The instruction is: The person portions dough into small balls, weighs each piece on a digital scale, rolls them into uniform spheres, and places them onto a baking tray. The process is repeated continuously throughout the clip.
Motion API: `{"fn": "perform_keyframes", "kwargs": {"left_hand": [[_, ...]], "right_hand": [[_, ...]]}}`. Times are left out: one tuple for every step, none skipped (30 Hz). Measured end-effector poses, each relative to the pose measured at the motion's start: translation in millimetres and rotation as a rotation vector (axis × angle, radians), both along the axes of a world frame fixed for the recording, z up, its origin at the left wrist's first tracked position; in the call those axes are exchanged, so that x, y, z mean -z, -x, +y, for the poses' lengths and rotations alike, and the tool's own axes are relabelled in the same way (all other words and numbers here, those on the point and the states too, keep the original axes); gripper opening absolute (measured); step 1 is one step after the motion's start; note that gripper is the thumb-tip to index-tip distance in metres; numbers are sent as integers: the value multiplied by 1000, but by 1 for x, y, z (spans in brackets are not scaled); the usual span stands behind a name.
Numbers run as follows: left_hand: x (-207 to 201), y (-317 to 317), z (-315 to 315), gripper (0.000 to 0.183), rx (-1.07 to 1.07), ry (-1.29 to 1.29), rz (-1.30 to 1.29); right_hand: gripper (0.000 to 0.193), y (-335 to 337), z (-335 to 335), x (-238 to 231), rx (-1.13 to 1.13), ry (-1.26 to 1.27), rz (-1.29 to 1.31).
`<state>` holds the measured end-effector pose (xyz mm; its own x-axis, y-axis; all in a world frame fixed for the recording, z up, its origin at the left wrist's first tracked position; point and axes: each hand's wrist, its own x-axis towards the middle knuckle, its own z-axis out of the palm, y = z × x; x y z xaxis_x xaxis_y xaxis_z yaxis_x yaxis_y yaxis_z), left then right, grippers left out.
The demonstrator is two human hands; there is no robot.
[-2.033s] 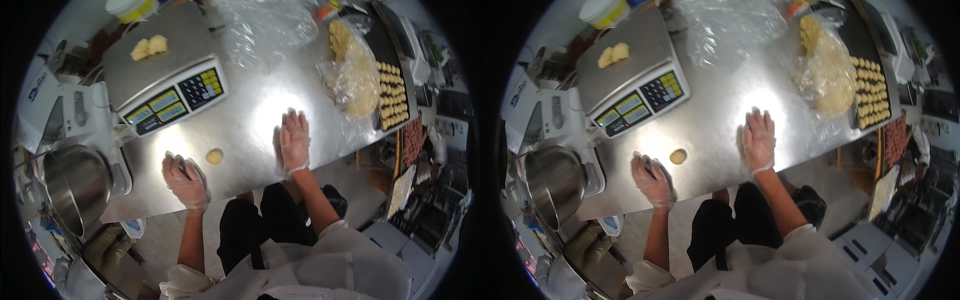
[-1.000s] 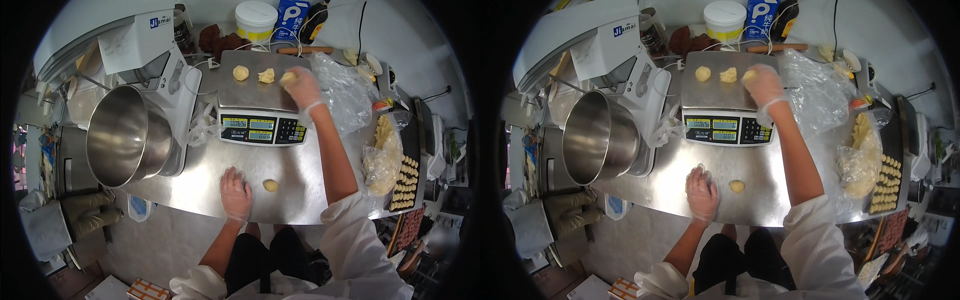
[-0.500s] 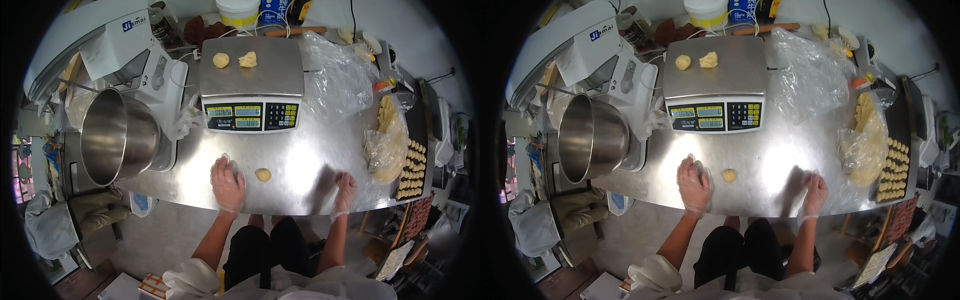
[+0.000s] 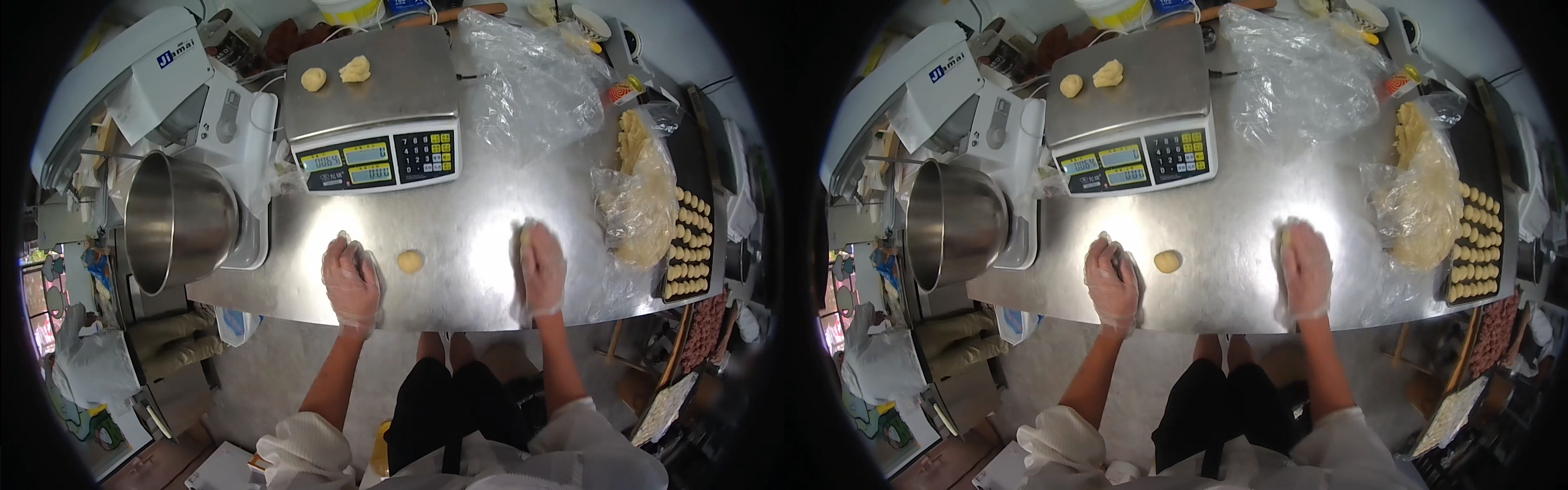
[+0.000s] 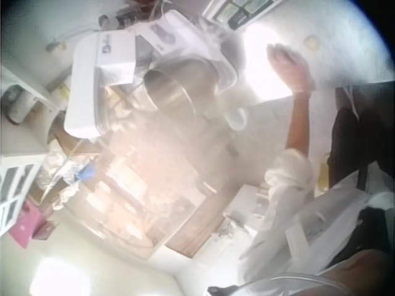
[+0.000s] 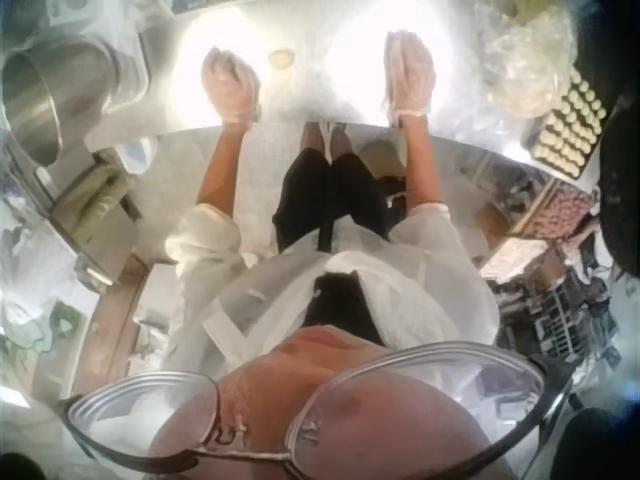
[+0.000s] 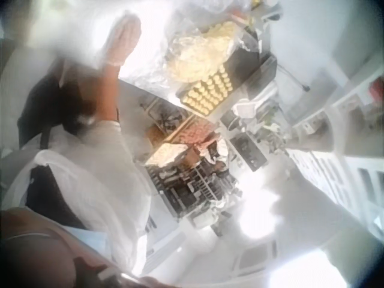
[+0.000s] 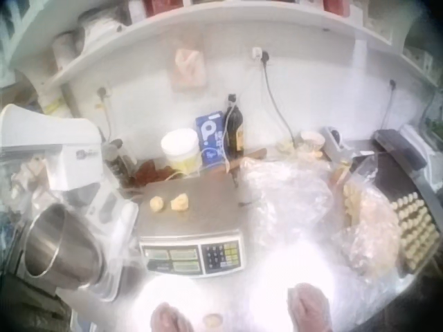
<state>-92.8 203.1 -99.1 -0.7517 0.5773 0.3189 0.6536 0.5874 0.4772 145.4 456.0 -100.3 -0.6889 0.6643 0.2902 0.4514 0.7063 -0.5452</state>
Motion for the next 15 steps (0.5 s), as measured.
{"fn": "perform_keyframes", "kwargs": {"left_hand": [[0,-2,0,36,4,0,6],[0,-2,4,36,8,0,9],[1,-2,10,35,16,1,13],[-1,-2,12,35,14,9,19],[-1,-2,10,34,14,10,9],[-1,-2,7,34,2,11,11],[2,-3,5,33,-5,5,7],[5,-4,3,33,-11,-2,3],[7,-4,1,33,-18,-4,-10],[9,-4,-2,33,-19,-12,6],[10,-2,-4,33,-25,-7,10],[8,-4,-3,33,-22,-1,13],[8,-4,2,32,-18,-4,12],[10,-3,4,32,-5,-13,8],[10,-1,6,31,2,-11,19]], "right_hand": [[31,23,7,-8,92,1,38],[29,51,9,-17,192,-6,74],[25,67,14,-2,179,-16,69],[21,78,12,11,155,-18,65],[17,84,-3,7,12,-34,71],[14,82,-16,2,-128,-55,73],[14,69,-26,5,-222,-121,44],[15,53,-25,9,-205,-60,64],[15,31,-19,13,-184,-3,78],[16,22,-13,4,-169,56,98],[20,17,3,-6,-101,157,64],[25,17,20,2,-14,10,61],[26,31,37,10,50,-14,62],[27,54,46,15,107,-36,75],[25,73,43,18,5,-91,39]]}}
